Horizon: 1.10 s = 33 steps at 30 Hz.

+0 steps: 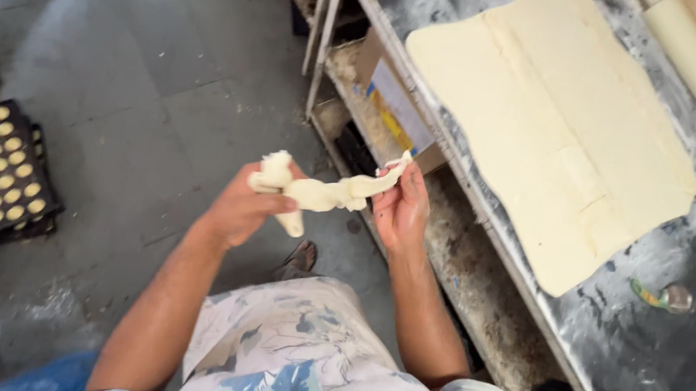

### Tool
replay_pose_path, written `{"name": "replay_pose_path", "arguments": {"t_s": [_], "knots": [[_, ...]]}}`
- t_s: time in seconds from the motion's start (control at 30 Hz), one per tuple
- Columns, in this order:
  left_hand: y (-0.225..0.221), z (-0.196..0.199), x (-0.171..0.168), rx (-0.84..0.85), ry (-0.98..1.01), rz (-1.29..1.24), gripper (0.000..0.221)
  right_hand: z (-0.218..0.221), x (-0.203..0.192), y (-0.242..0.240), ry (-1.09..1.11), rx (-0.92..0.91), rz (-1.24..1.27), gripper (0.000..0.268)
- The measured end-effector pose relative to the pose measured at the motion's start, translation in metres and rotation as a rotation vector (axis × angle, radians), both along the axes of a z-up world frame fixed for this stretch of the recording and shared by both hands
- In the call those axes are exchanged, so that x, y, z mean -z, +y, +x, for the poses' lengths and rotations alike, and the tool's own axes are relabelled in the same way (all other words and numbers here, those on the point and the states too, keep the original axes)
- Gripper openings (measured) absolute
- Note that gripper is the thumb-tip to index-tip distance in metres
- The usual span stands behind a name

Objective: The person cuts large sheets of dough using a manual cutter, places smaller portions of dough onto the sheets, and folds the edges to align the layers on a floured worktable.

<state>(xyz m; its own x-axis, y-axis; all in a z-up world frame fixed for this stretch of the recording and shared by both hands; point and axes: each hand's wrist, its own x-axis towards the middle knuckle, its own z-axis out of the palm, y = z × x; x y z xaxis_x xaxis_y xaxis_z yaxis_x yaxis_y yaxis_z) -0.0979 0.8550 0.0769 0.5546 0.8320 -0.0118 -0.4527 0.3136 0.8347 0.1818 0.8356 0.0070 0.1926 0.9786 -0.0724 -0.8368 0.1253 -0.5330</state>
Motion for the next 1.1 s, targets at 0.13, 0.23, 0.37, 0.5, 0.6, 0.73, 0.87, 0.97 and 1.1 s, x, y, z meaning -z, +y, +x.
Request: {"name": "replay_pose_path", "arguments": {"t_s": [0.13, 0.23, 0.37, 0.5, 0.6, 0.73, 0.87, 0.97, 1.1], "knots": [[0.072, 0.005, -0.013, 0.027, -0.007, -0.033, 0.027, 0.038, -0.004, 0.059, 0.007, -0.012, -0.262, 0.051], [0.121, 0.032, -0.025, 0.102, 0.146, -0.007, 0.026, 0.043, -0.011, 0.089, -0.172, -0.066, -0.320, 0.048], [0.187, 0.076, -0.021, 0.306, 0.275, 0.063, 0.021, 0.055, -0.009, 0.111, -0.464, -0.026, -0.252, 0.077], [0.269, 0.105, -0.009, 0.403, 0.351, 0.150, 0.019, 0.124, -0.017, 0.135, -0.525, 0.264, -0.322, 0.087], [0.338, 0.130, -0.006, 0.391, 0.389, 0.188, 0.020, 0.195, -0.035, 0.129, -0.480, 0.562, -0.399, 0.083], [0.415, 0.191, -0.008, 0.447, 0.568, 0.420, 0.019, 0.254, -0.062, 0.098, -0.516, 0.876, -0.375, 0.079], [0.458, 0.282, -0.005, 0.537, 0.587, 0.638, 0.020, 0.280, -0.084, 0.080, -0.511, 1.117, -0.384, 0.070], [0.477, 0.353, 0.003, 0.644, 0.450, 0.350, 0.018, 0.303, -0.094, 0.082, -0.519, 1.179, -0.361, 0.066], [0.502, 0.444, 0.015, 0.657, 0.311, 0.142, 0.019, 0.353, -0.103, 0.092, -0.605, 1.193, -0.350, 0.062]]}}
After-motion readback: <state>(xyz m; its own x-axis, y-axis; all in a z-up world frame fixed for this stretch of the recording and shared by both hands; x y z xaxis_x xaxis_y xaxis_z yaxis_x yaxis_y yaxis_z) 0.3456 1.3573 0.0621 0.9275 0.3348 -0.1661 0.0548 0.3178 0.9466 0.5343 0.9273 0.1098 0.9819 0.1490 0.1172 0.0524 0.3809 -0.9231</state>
